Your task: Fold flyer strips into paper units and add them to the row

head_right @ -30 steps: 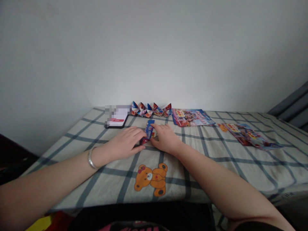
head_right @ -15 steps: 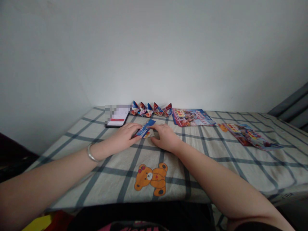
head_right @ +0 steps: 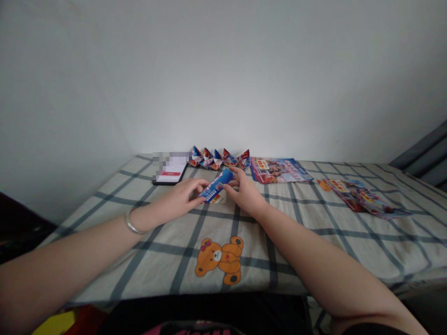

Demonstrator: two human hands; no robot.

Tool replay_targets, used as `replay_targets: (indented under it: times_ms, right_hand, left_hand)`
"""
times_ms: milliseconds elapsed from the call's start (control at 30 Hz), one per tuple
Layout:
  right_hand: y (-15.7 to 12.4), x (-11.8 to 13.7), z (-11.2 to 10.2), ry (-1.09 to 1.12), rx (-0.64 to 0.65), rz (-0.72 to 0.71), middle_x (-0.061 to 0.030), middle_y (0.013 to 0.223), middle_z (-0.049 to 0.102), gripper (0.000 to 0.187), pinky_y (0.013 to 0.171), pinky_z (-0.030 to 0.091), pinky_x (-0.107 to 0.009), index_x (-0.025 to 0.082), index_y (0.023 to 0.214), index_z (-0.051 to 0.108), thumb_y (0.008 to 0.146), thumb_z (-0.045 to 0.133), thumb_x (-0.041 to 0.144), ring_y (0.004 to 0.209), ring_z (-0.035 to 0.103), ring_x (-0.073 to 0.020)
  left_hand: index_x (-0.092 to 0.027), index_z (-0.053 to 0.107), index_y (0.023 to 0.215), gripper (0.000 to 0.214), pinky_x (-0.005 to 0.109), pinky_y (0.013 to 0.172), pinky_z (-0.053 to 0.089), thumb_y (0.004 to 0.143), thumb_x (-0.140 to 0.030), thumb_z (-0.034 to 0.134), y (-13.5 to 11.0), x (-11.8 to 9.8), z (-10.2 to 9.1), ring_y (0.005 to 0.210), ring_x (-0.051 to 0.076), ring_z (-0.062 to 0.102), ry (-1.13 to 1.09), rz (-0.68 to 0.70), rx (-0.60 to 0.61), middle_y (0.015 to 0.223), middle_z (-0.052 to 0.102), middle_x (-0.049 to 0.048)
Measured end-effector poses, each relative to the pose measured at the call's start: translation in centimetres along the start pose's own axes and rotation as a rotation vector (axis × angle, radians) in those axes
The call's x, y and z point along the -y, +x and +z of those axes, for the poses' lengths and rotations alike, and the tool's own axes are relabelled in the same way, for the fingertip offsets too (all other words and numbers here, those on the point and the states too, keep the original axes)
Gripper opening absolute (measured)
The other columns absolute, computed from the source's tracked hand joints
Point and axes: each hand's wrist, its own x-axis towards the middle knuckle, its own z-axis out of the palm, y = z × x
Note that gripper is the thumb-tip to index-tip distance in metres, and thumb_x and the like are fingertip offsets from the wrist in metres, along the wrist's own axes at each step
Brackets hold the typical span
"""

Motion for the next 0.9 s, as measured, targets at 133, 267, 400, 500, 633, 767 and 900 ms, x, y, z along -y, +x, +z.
replay_targets:
  times_ms: [133,267,400,500,633,767,900]
  right_hand:
    - [0.1,0.0,-0.2,-0.019,-0.065,-0.025,-0.0055,0.103,0.067,0.039,0.081,0.054,-0.034,0.021,0.123,0.052,0.086,0.058,0.031,0.087,0.065,-0.0183]
    - [0.3,-0.1,-0.4,-0.01,-0.075,-0.072,-0.0055,0.103,0.067,0.022,0.081,0.053,-0.034,0.022,0.106,0.06,0.088,0.056,0.033,0.092,0.063,-0.0198]
    - [0.1,0.2,-0.6,-0.004,-0.106,-0.117,-0.0037,0.096,0.067,0.018,0.077,0.053,-0.032,0.021,0.101,0.062,0.089,0.056,0.033,0.084,0.062,-0.0175]
    - [-0.1,0.6,-0.8,-0.046,-0.156,-0.196,-0.004,0.095,0.067,0.014,0.076,0.052,-0.031,0.021,0.097,0.063,0.089,0.057,0.031,0.085,0.062,-0.0173]
    - [-0.4,1.4,-1.3,-0.127,-0.216,-0.358,-0.0049,0.092,0.067,0.009,0.075,0.053,-0.031,0.022,0.093,0.064,0.09,0.058,0.028,0.086,0.063,-0.018]
    - [-0.6,2.0,-1.7,-0.259,-0.216,-0.51,-0.0048,0.087,0.067,0.008,0.076,0.052,-0.034,0.023,0.092,0.065,0.092,0.057,0.025,0.084,0.062,-0.0189]
    - [-1.0,2.4,-1.9,-0.357,-0.127,-0.588,-0.0057,0.089,0.067,0.013,0.08,0.052,-0.035,0.023,0.094,0.066,0.094,0.054,0.025,0.086,0.063,-0.0189]
  left_hand:
    - [-0.02,0.054,0.117,0.031,0.034,0.084,0.046,0.087,-0.016,0.06,-0.1,-0.3,-0.2,0.089,0.019,0.06,0.056,0.079,-0.003,0.093,0.063,0.0026]
    - [-0.02,0.054,0.118,0.03,0.035,0.084,0.046,0.088,-0.017,0.06,0.0,-0.2,-0.2,0.089,0.019,0.059,0.091,0.124,-0.005,0.094,0.063,0.0026]
    - [-0.02,0.053,0.119,0.03,0.037,0.084,0.047,0.09,-0.02,0.059,-0.1,-0.1,-0.2,0.092,0.021,0.058,0.154,0.182,0.003,0.095,0.063,0.0036]
    - [-0.02,0.053,0.12,0.028,0.039,0.086,0.047,0.092,-0.021,0.056,-0.1,-0.2,-0.2,0.094,0.021,0.058,0.209,0.218,-0.015,0.1,0.063,0.0053]
    - [-0.019,0.054,0.122,0.027,0.04,0.088,0.047,0.094,-0.019,0.052,-0.2,-0.4,-0.5,0.098,0.022,0.058,0.279,0.217,-0.043,0.102,0.063,0.0066]
    - [-0.018,0.054,0.122,0.029,0.041,0.088,0.048,0.094,-0.015,0.05,-0.2,-0.3,-0.6,0.097,0.023,0.058,0.335,0.169,-0.053,0.103,0.063,0.0071]
    - [-0.017,0.053,0.122,0.03,0.041,0.089,0.049,0.092,-0.015,0.053,-0.3,-0.1,-0.5,0.099,0.023,0.058,0.323,0.143,-0.064,0.108,0.063,0.0082]
